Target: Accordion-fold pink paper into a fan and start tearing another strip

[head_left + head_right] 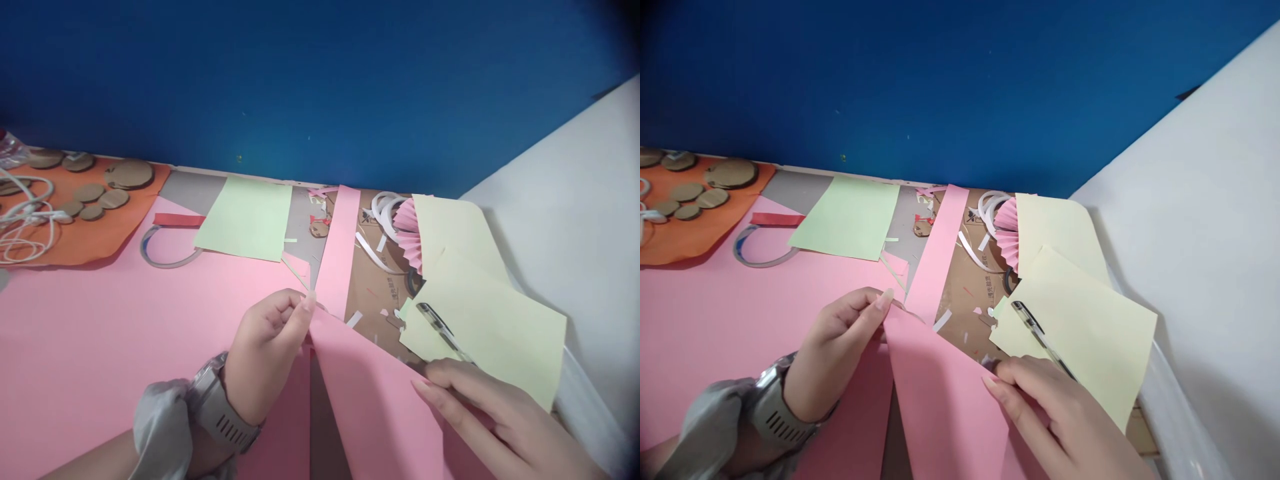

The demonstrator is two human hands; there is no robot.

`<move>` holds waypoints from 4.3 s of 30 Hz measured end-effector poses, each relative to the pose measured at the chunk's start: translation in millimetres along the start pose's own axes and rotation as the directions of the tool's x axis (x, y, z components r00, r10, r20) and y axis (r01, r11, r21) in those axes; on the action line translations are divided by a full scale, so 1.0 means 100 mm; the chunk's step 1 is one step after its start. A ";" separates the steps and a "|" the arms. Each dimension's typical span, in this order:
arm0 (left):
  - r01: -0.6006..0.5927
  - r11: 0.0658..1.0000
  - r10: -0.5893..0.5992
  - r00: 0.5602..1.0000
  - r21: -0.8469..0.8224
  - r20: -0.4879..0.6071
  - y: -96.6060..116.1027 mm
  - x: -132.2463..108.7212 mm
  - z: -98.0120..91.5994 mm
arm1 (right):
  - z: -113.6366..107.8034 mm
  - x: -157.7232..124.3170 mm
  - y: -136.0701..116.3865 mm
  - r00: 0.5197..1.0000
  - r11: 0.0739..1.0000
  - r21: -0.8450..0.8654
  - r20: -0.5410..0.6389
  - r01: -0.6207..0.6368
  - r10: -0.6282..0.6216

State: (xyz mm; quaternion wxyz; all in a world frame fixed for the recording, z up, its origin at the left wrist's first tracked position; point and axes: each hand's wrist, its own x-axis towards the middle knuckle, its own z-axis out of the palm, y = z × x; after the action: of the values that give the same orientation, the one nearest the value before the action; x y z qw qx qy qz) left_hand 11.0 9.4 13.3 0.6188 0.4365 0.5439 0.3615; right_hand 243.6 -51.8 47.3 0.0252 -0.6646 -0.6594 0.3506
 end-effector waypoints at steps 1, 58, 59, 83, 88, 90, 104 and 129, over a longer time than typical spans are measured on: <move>-0.003 1.000 0.003 1.000 0.008 -0.001 0.00 0.00 0.00 | 0.00 0.00 0.01 1.000 1.000 -0.002 -0.006 0.002 -0.002; -0.133 0.977 0.141 0.989 0.165 -0.036 -0.03 0.03 -0.04 | 0.01 0.02 0.02 0.999 1.000 -0.015 -0.033 0.011 -0.012; -0.135 0.976 0.144 0.989 0.173 -0.038 -0.04 0.03 -0.04 | 0.01 0.01 0.02 0.999 1.000 -0.017 -0.035 0.010 -0.011; -0.109 0.991 0.107 0.994 -0.075 -0.035 -0.03 0.00 0.00 | 0.02 0.03 0.00 0.999 0.999 0.000 0.003 -0.034 0.034; -0.070 0.981 0.066 0.997 -0.182 -0.027 -0.01 0.01 0.00 | 0.02 0.04 0.01 1.000 1.000 -0.012 -0.019 -0.024 0.024; -0.073 0.967 0.069 0.997 -0.243 -0.025 -0.01 0.03 0.01 | 0.01 0.03 0.01 0.999 1.000 -0.017 -0.026 -0.021 0.020; -0.151 0.989 0.151 0.988 -0.001 -0.031 -0.01 0.04 -0.01 | 0.01 0.04 0.02 0.999 0.999 -0.048 -0.031 0.013 -0.014; -0.233 0.972 0.226 0.962 -0.029 -0.151 -0.05 0.06 -0.04 | -0.01 0.04 -0.04 0.999 0.999 -0.018 0.008 0.045 -0.045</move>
State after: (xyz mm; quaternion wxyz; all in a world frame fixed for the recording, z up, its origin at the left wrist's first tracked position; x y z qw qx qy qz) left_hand 7.4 14.1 6.2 0.5411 0.4543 0.5250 0.4745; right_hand 240.7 -47.4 48.6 0.0244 -0.6484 -0.6775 0.3464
